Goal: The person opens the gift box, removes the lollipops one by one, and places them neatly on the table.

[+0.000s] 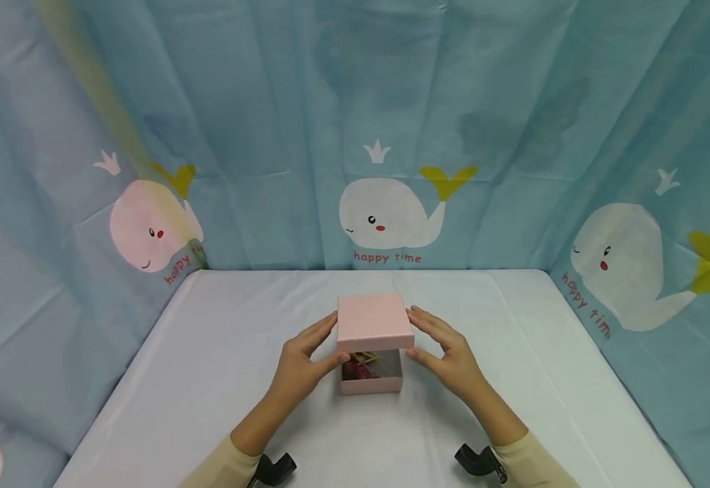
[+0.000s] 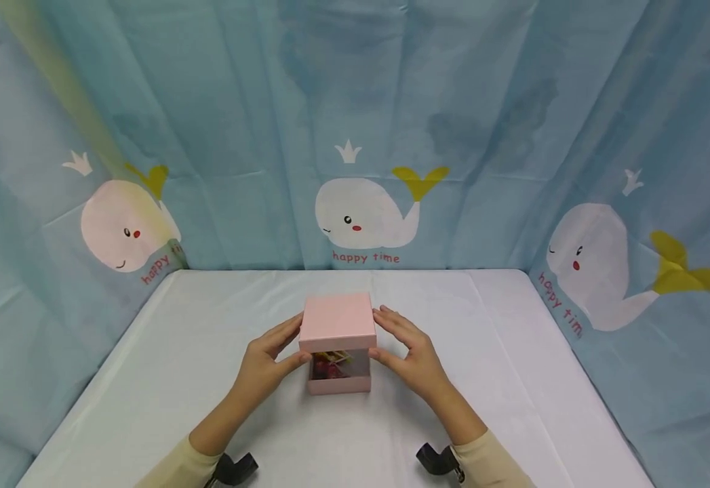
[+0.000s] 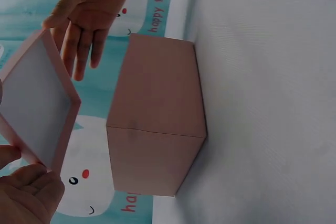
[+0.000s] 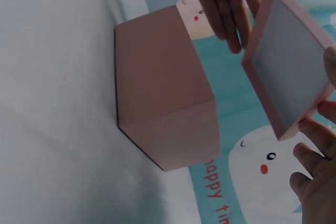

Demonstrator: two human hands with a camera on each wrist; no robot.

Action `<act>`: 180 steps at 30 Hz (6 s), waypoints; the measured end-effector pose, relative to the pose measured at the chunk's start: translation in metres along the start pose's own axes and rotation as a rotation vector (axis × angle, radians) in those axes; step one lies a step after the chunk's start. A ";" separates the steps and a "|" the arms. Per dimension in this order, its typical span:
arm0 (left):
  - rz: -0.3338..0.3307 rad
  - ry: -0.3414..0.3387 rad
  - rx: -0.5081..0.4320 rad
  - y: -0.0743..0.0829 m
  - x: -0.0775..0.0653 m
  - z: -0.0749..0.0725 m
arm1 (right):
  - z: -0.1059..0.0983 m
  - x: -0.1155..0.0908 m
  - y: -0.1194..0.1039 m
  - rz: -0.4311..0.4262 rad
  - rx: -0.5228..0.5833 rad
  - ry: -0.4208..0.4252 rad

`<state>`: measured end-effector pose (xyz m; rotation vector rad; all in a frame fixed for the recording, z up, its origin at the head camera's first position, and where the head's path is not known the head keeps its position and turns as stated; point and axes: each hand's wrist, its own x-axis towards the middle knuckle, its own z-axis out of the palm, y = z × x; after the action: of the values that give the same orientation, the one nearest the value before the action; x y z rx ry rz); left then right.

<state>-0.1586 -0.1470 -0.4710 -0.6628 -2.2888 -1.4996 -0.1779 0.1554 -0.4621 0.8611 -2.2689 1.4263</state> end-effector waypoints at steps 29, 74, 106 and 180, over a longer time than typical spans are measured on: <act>-0.066 0.191 -0.115 -0.008 -0.005 0.020 | 0.014 -0.003 0.022 -0.051 0.064 0.195; 0.015 -0.089 -0.192 -0.011 0.005 0.000 | -0.018 0.003 -0.004 0.021 0.155 -0.199; 0.039 -0.220 -0.122 -0.012 0.010 -0.019 | -0.015 0.007 -0.010 -0.038 0.118 -0.131; -0.376 -0.229 0.270 -0.082 -0.108 -0.197 | 0.226 0.033 -0.044 0.094 -0.290 -0.356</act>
<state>-0.1092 -0.3776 -0.5106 -0.3557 -2.8517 -1.2725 -0.1646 -0.0706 -0.5136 0.9858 -2.7243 1.0007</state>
